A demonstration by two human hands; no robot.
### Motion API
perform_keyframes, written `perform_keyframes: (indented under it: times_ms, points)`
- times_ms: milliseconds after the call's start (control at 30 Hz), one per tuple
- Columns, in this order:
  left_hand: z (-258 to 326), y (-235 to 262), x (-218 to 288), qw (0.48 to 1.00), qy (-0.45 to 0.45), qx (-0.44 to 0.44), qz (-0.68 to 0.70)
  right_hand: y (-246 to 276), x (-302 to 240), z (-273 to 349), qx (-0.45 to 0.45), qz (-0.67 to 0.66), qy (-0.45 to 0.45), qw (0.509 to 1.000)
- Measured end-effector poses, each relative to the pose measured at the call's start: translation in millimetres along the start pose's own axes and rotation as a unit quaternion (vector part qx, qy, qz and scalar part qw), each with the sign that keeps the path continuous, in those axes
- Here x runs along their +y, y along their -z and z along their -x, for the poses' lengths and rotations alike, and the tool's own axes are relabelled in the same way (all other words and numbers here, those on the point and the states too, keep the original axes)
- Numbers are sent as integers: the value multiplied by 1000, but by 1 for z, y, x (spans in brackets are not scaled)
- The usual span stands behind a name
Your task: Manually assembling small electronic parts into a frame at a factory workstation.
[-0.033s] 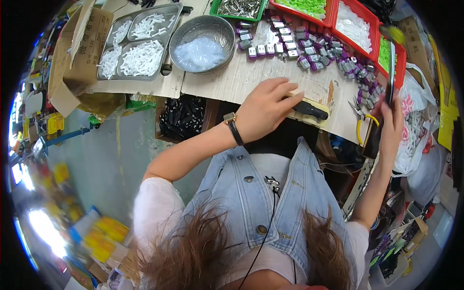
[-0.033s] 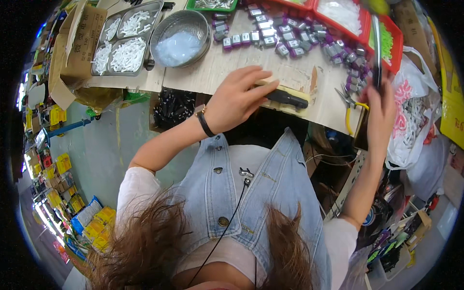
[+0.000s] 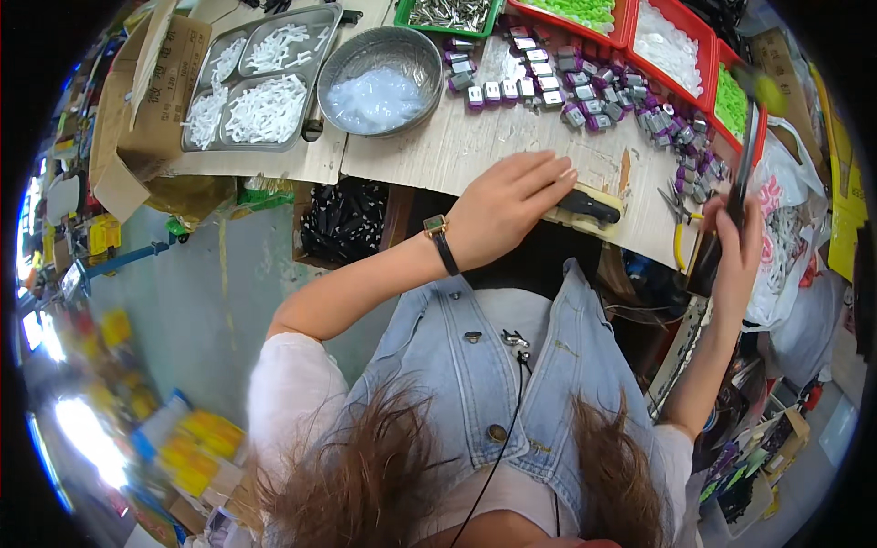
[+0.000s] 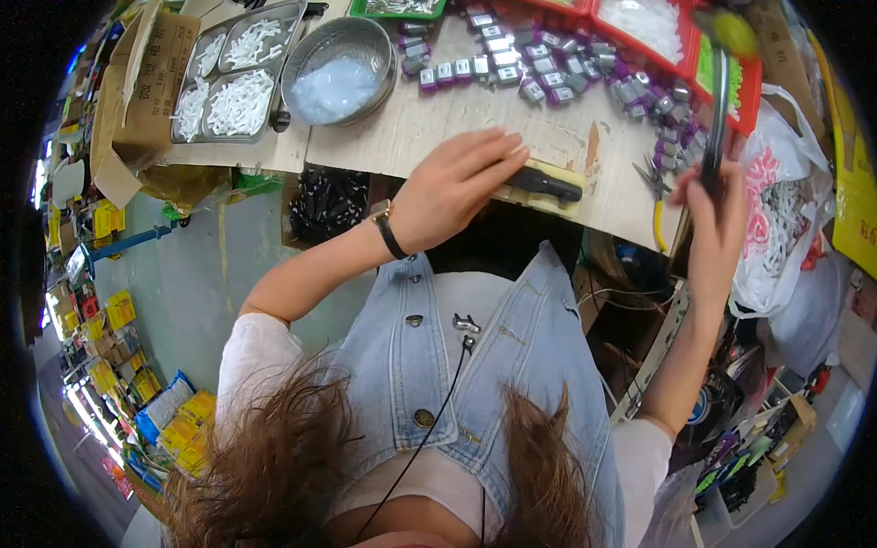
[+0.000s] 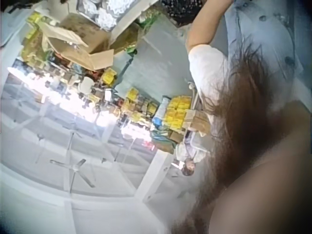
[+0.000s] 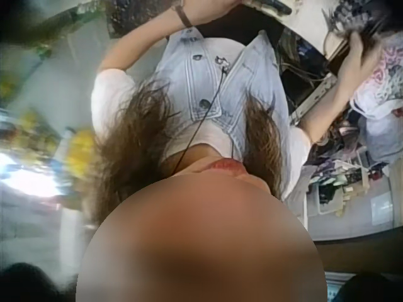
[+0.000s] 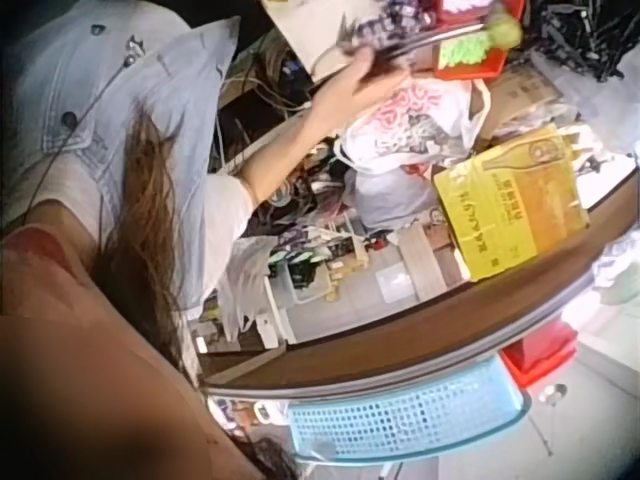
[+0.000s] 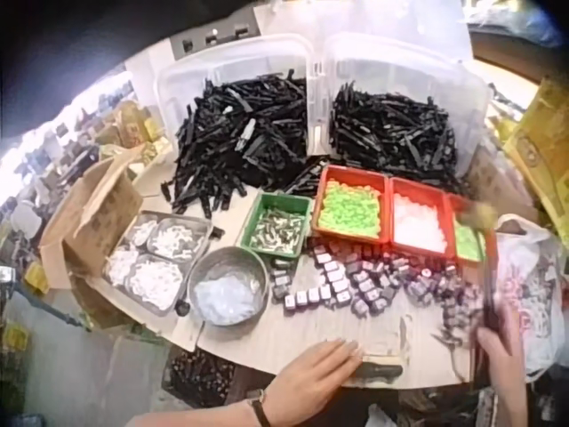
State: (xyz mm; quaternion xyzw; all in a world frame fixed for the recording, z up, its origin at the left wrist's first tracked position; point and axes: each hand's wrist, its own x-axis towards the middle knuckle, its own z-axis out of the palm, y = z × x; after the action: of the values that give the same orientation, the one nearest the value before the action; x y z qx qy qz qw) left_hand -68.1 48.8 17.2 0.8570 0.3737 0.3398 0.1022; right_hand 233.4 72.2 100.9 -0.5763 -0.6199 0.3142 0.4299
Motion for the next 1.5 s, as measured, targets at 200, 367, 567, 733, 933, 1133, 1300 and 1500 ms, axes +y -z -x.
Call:
perform_keyframes:
  times_ms: [200,367,567,733,933,1133,1300,1500]
  points:
    - [16,-16,3,1000,-15,6,-10,-7,-42,96,-169,178,-130,961]
    - [17,-28,-4,996,-45,44,-68,-23,-26,114,-142,231,-73,960]
    - [23,-29,-3,994,-56,40,-87,-32,3,117,-210,264,-77,938]
    - [23,-26,2,992,-26,77,-100,-30,-38,109,-206,223,-85,949]
    - [34,-34,8,971,73,184,-135,-37,-19,94,-229,244,-7,942]
    - [42,-52,5,963,74,230,-124,-46,-22,66,-324,231,-101,912]
    - [13,-33,43,979,68,30,-191,-33,-20,-53,-40,323,47,945]
    - [-35,-44,42,997,-45,-59,-29,-19,64,-165,1,586,160,795]
